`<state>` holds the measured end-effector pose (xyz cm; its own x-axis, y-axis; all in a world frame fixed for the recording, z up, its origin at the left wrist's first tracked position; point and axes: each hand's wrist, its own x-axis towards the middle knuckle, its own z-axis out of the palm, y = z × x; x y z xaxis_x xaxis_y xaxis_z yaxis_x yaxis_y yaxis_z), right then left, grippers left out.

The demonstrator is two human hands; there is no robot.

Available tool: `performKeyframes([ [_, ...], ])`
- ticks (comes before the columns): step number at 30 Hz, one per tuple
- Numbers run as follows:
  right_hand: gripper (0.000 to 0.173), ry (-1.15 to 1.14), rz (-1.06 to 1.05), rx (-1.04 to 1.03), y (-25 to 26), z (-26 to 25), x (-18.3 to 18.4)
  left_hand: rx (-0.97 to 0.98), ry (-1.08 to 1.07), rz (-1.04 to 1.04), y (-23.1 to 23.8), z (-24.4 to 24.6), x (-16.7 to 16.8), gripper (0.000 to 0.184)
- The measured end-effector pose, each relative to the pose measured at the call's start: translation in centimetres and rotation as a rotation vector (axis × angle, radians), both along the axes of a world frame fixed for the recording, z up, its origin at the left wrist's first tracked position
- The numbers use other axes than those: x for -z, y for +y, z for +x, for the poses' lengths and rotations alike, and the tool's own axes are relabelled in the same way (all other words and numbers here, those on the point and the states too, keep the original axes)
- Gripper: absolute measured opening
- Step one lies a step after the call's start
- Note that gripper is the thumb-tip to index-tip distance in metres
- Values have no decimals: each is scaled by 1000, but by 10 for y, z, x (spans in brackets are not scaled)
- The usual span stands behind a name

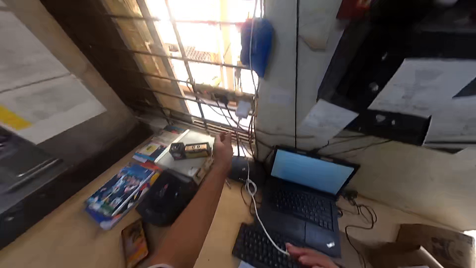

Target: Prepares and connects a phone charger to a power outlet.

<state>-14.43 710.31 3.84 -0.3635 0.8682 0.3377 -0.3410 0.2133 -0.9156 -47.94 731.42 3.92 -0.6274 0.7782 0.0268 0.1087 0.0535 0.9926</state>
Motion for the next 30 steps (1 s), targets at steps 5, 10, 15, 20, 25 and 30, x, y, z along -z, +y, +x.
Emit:
performKeyframes([
  [5, 25, 90, -26, -70, 0, 2, 5, 139, -506, -232, -121, 73, 72, 43],
  [10, 33, -164, 101, 73, 4, -13, -15, 218, -686, -166, -138, 75, 83, 23],
  [15, 38, -596, 248, 312, 30, -59, -20, 305, -639, -163, -138, 71, 83, 28],
  [20, 28, -962, 348, 462, 43, -112, -26, 376, -609, -99, -130, 62, 82, 19],
  [25, 20, -1294, 309, 514, 69, -147, -21, 418, -687, -4, -145, 42, 78, 13],
  [30, 19, -1341, 309, 407, 79, -177, -4, 416, -881, 38, -159, 25, 69, 25],
])
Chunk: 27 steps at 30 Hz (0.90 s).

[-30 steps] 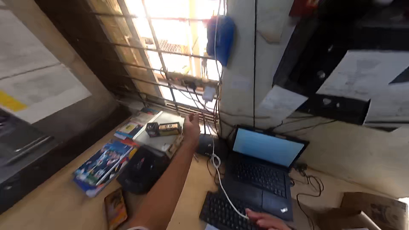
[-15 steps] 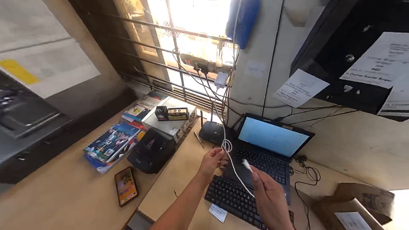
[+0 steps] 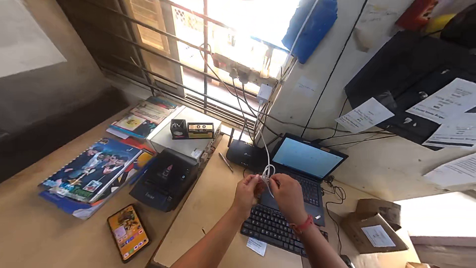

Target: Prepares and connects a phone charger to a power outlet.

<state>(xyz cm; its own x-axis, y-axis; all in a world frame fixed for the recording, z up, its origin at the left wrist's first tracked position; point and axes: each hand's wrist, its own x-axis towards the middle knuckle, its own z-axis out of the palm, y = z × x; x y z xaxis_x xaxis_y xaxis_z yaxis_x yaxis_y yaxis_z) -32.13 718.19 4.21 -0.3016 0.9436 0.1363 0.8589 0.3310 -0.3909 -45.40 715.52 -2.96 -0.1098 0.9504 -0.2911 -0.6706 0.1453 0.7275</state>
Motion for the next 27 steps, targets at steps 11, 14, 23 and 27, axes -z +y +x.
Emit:
performKeyframes([
  [11, 45, 570, -544, -41, 5, -30, 17, -95, 331, 87, -14, -43, 4, 14],
  [14, 40, 494, -447, 125, 2, -51, 23, -101, 632, 219, -29, -49, 15, 15],
  [23, 24, 560, -442, 86, 16, -42, 53, -645, 478, 238, -118, -178, -38, 19],
  [27, 22, 689, -563, 30, 11, -62, 50, -803, 519, 369, -174, -228, -62, 19],
])
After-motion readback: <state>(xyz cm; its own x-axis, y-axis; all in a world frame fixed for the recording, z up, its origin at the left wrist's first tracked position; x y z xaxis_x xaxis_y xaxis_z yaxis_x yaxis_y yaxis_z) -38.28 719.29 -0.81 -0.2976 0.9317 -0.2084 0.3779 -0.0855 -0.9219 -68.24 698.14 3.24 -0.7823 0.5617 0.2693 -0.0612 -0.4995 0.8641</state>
